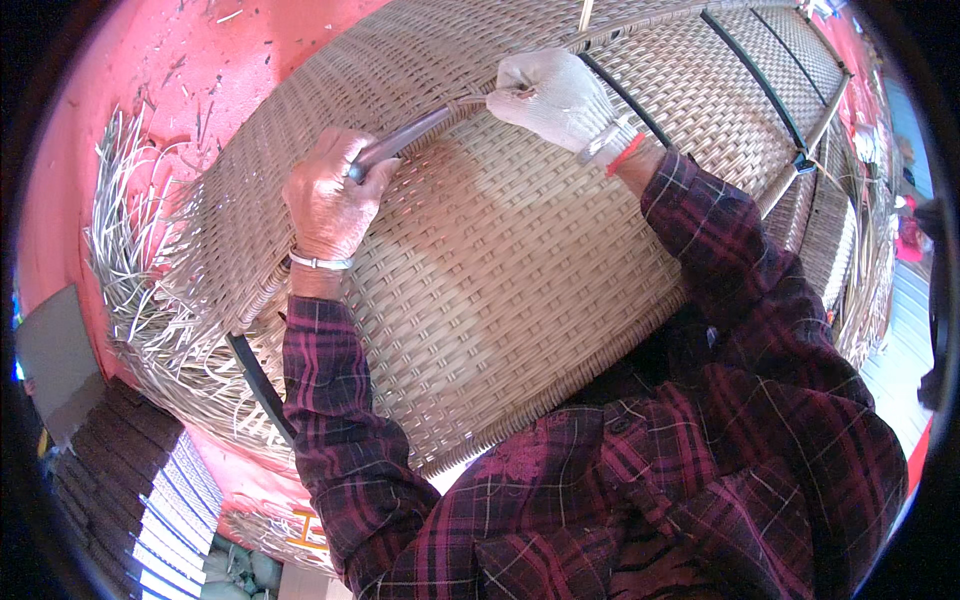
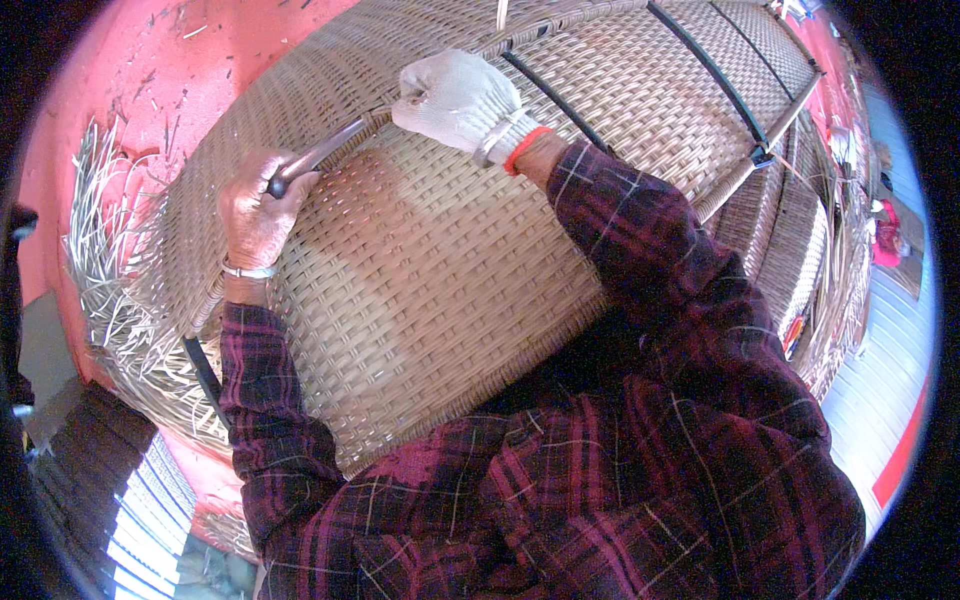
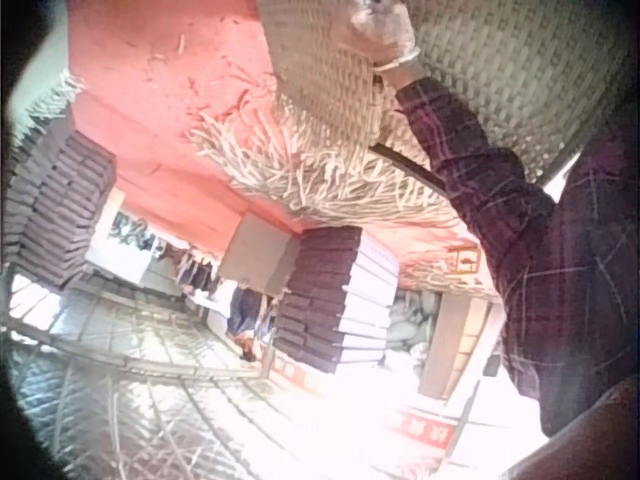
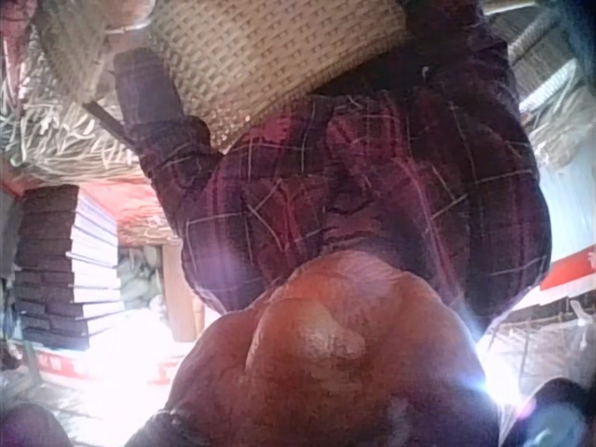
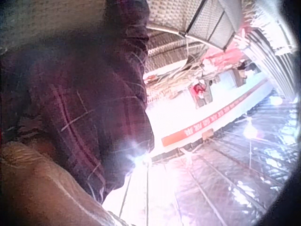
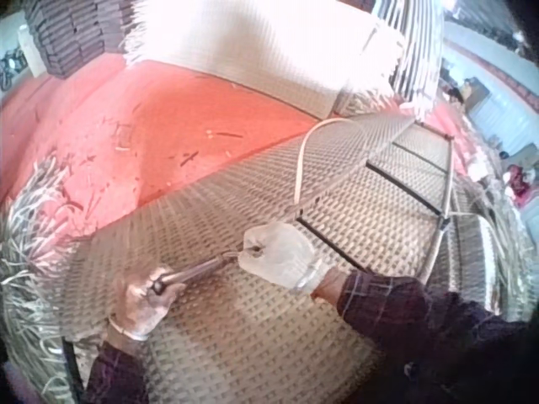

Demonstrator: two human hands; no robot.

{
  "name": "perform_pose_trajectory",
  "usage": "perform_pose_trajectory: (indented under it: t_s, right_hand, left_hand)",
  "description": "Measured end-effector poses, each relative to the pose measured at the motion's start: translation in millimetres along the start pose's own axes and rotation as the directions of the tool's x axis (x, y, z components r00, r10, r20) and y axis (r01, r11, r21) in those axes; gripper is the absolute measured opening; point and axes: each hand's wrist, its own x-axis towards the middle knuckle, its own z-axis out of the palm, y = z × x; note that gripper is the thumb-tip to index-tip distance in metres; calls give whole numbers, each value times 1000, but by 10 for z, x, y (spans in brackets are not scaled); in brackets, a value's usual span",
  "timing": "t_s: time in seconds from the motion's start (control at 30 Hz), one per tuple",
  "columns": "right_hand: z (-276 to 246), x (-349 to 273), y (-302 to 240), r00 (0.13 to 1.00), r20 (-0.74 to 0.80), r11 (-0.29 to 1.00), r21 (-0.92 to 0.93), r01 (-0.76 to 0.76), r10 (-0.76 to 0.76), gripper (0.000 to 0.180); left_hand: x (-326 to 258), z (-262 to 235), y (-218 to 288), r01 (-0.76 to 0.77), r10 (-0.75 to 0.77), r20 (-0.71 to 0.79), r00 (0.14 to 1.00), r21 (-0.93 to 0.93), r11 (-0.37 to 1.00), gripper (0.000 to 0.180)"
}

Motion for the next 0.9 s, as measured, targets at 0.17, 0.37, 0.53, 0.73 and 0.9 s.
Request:
perform_pose_trajectory:
  t_s: [0.17, 0.37, 0.53, 0.73, 0.9]
  right_hand:
    - [-104, 74, -88, 982, 173, 995, -85, -57, 71, 28]
    - [-102, 253, -178, 962, 250, 901, -384, 202, -109, 27]
    - [4, 364, -382, 922, 368, 798, -516, 310, -121, 20]
    - [-46, 497, -472, 885, 423, 703, -569, 427, -196, 23]
    - [170, 470, -462, 745, 389, 560, -493, 666, -543, 19]
  left_hand:
    - [-28, -29, -17, 0, 3, 29, 1000, -111, 994, 25]
    - [-83, -99, -16, -41, 42, 26, 999, -44, 998, 21]
    - [-175, -298, 11, -6, 5, 50, 999, 27, 1000, 20]
    - [-241, -492, -31, 91, -95, 100, 990, 39, 995, 25]
    - [-350, -621, -23, 182, -199, 97, 975, 164, 970, 26]
